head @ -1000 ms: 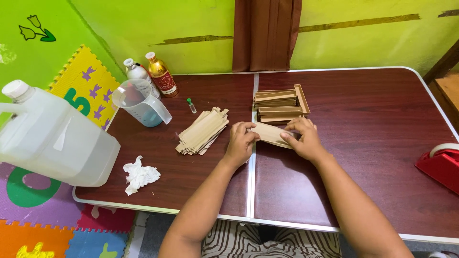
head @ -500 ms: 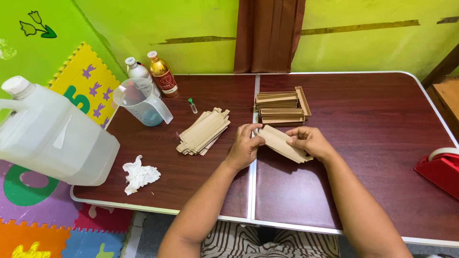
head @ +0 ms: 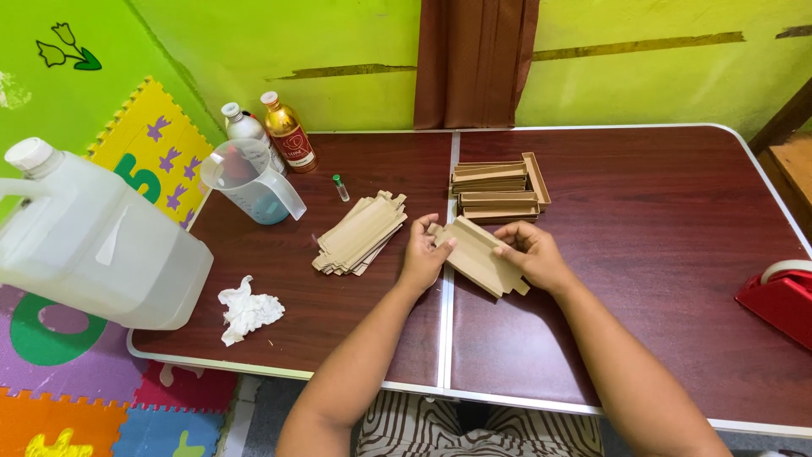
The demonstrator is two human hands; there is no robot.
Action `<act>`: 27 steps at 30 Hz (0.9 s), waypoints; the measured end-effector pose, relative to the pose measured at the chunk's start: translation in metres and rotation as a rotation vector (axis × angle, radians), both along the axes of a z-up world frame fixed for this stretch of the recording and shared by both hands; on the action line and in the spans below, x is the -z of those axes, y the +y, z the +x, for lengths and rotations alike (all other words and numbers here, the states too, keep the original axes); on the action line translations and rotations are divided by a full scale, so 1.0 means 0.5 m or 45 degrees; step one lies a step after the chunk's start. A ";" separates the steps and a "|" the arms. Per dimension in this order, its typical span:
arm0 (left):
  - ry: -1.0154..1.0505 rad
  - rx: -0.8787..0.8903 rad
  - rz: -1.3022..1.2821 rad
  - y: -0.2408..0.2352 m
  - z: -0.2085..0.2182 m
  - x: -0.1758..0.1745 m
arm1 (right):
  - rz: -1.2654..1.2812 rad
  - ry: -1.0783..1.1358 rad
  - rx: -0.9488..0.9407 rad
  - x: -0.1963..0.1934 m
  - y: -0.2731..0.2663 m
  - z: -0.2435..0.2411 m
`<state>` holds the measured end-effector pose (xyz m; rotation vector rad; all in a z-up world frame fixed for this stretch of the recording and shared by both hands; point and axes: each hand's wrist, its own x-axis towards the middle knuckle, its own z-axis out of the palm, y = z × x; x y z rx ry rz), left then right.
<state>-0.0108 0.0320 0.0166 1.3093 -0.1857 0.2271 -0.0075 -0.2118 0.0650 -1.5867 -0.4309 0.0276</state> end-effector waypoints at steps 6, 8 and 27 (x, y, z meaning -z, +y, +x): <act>0.078 -0.001 -0.032 -0.006 -0.006 -0.017 | -0.248 -0.176 0.053 -0.029 0.020 -0.028; 0.087 0.020 -0.045 0.002 0.005 0.001 | -0.297 -0.228 0.084 -0.019 0.021 -0.020; 0.190 0.078 -0.017 -0.008 0.009 0.013 | -0.433 -0.505 0.252 0.015 0.020 0.003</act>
